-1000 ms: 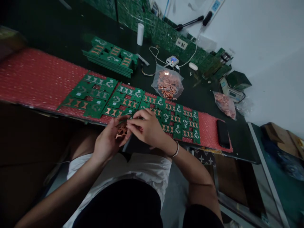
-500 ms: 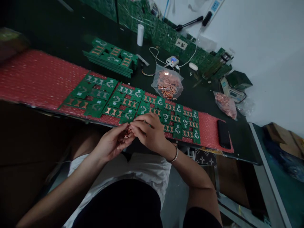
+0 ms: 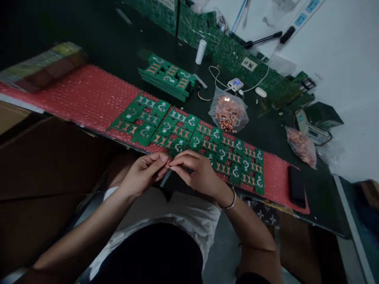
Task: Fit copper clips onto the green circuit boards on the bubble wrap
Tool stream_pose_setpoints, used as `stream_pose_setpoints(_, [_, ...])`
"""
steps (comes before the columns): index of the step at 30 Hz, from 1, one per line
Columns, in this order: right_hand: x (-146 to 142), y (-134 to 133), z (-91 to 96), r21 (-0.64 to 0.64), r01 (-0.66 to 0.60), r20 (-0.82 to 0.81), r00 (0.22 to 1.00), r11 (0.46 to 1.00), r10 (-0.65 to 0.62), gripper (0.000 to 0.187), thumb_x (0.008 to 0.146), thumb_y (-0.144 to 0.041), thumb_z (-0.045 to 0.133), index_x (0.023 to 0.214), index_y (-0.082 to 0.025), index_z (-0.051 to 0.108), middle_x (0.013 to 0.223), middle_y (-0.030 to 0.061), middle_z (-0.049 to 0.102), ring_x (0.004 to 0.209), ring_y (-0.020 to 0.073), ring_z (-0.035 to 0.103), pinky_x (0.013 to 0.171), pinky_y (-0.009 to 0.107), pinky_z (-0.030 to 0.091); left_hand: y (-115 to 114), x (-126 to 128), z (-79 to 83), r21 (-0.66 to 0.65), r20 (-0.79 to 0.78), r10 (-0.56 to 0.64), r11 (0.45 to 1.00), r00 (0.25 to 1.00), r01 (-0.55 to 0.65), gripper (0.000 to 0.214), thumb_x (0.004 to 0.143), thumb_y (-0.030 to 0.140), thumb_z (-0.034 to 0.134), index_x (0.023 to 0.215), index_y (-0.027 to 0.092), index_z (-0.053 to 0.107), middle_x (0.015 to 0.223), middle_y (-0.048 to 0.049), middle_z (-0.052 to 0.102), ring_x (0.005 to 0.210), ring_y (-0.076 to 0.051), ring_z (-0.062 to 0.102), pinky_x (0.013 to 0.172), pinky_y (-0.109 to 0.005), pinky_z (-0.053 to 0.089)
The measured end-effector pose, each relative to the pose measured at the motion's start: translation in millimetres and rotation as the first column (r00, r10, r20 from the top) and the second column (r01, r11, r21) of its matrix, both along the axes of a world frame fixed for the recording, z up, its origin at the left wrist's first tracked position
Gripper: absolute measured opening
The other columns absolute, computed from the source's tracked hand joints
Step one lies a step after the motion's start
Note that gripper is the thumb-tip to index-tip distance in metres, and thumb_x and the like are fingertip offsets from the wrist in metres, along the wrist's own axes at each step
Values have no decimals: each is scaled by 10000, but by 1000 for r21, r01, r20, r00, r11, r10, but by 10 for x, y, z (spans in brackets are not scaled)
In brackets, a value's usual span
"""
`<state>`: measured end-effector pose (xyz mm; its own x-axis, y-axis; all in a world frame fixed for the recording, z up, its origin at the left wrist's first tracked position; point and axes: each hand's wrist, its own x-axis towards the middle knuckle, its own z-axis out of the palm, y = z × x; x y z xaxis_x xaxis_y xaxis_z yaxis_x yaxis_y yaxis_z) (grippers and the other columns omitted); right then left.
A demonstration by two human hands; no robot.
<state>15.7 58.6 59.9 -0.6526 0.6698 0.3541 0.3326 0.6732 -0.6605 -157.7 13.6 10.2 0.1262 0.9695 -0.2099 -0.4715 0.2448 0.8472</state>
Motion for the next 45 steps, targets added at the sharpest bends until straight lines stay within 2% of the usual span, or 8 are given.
stream_pose_setpoints(9, [-378,-46,-74,-132,279,-27,958,951,-285,75,876,-236,690,883,-208,621,788,-13,688,707,117,666,670,234,543,-21,-59,-38,16,70,236,971,969,-237,274,771,400,793,875,151,745,583,23,515,484,-53,361,462,-187,249])
stream_pose_setpoints(13, [-442,18,-71,142,126,82,987,982,-138,110,930,-197,620,1025,-206,674,994,49,714,930,158,669,864,312,560,49,-194,-49,-3,103,294,955,950,-295,294,750,426,802,793,143,736,579,15,527,483,-55,359,457,-195,244])
stream_pose_setpoints(17, [-482,136,-68,437,-89,187,982,895,6,259,929,-127,597,1168,-197,668,1162,85,697,1094,201,613,977,378,535,110,-340,-35,1,104,237,971,966,-239,388,678,486,836,710,122,706,562,7,532,481,-55,361,446,-188,239])
stream_pose_setpoints(22, [-548,243,-27,499,-250,284,952,830,116,306,941,-116,563,1228,-179,644,1149,84,719,1045,213,620,924,385,561,113,-447,-36,-39,163,164,986,973,-160,400,679,491,829,733,115,705,492,33,450,441,-50,320,418,-179,205])
stream_pose_setpoints(28, [-625,245,23,484,-304,325,933,821,154,236,954,-144,562,1166,-192,654,1136,72,732,1041,201,661,948,396,562,88,-524,-29,-66,233,141,989,962,-129,368,663,443,853,690,111,696,482,37,415,443,-42,278,409,-174,164])
stream_pose_setpoints(33, [-663,227,28,477,-250,243,959,843,147,201,936,-139,602,1128,-186,638,1066,74,733,1009,190,666,940,386,561,56,-561,-33,-40,255,21,999,967,-11,360,664,440,845,699,109,706,491,34,401,450,-48,273,408,-184,155])
stream_pose_setpoints(39, [-724,301,56,340,-263,269,947,903,174,148,934,-160,604,1049,-205,686,1030,55,730,992,177,653,915,371,561,54,-564,-77,32,39,168,985,985,-170,265,748,382,762,717,122,721,541,8,500,478,-63,335,450,-191,235])
stream_pose_setpoints(45, [-910,805,-233,276,100,60,991,956,-121,103,921,-235,627,936,-219,728,991,54,742,964,177,684,920,366,552,64,-639,12,-83,274,297,955,915,-285,272,742,189,719,1004,129,675,856,-56,666,574,-78,483,485,-176,351])
